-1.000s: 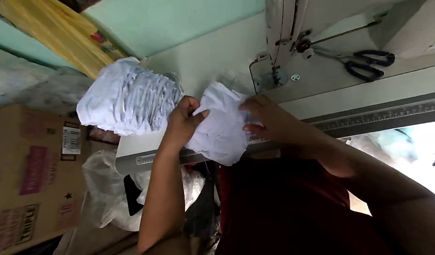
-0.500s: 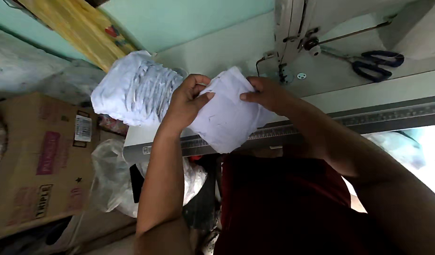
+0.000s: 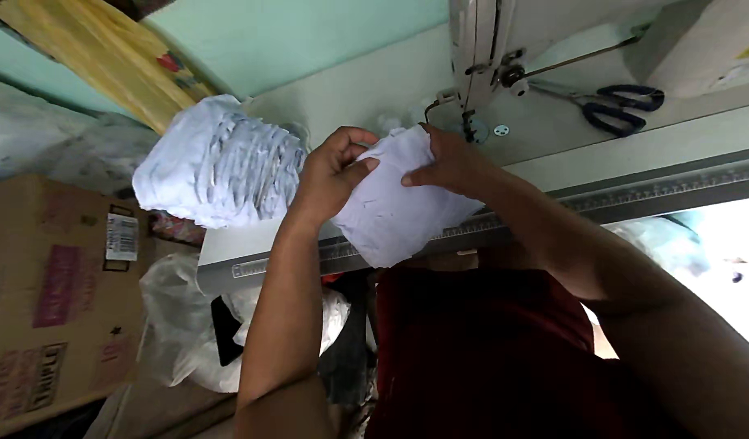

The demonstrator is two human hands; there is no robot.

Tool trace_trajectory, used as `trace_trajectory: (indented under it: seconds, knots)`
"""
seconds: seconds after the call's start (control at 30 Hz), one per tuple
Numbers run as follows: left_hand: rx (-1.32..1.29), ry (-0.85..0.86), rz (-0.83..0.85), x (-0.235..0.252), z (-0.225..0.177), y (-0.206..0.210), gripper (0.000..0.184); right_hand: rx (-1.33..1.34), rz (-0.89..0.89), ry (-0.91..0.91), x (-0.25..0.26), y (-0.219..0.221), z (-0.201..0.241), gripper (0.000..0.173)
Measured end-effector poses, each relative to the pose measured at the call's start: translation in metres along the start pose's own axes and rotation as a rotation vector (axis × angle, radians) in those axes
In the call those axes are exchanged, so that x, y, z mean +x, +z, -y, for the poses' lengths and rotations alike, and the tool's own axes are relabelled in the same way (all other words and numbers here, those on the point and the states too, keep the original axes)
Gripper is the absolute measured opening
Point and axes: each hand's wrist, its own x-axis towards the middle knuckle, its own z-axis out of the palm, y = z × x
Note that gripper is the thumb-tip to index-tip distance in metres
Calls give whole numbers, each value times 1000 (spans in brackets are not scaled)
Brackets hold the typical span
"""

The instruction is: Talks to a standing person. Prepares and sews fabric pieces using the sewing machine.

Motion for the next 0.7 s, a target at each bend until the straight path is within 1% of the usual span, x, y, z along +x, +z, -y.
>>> trace_trajectory:
  seconds: [0.1, 0.17, 0.27, 0.3, 0.4, 0.43, 0.5, 0.53, 0.6, 0.63, 0.67, 0.7]
  knots:
    - [83, 8, -8, 0, 2, 1, 36, 24, -18, 51, -1, 0, 0, 61]
    - [137, -20, 25, -1, 7, -2, 38, 57, -27, 64, -3, -1, -2, 58]
    - [146, -51, 51, -2, 11, 0, 32, 84, -35, 64, -10, -5, -5, 54]
    - [130, -37, 46, 0, 11, 2, 30, 84, -41, 71, -14, -7, -5, 56]
    - [54, 75, 38, 7, 2, 13, 28, 145, -77, 94, -37, -16, 2, 67]
    - [30, 136, 39, 11, 0, 19, 27, 175, -86, 134, -47, -21, 7, 66]
    - [36, 240, 28, 23, -1, 34, 27, 149, -116, 228, -65, -35, 13, 56]
    - [100, 247, 7, 28, -2, 43, 28, 28, -160, 243, -70, -42, 10, 53]
    - [300, 158, 1, 34, -13, 63, 33, -399, -287, 196, -74, -53, 1, 57]
    - [373, 121, 33, 34, -17, 74, 35, -596, -331, 130, -75, -57, -3, 58]
    - [437, 124, 90, 31, -17, 87, 35, -747, -347, 38, -76, -60, -9, 55]
    - [493, 157, 151, 25, -13, 101, 38, -850, -315, -35, -78, -61, -14, 49]
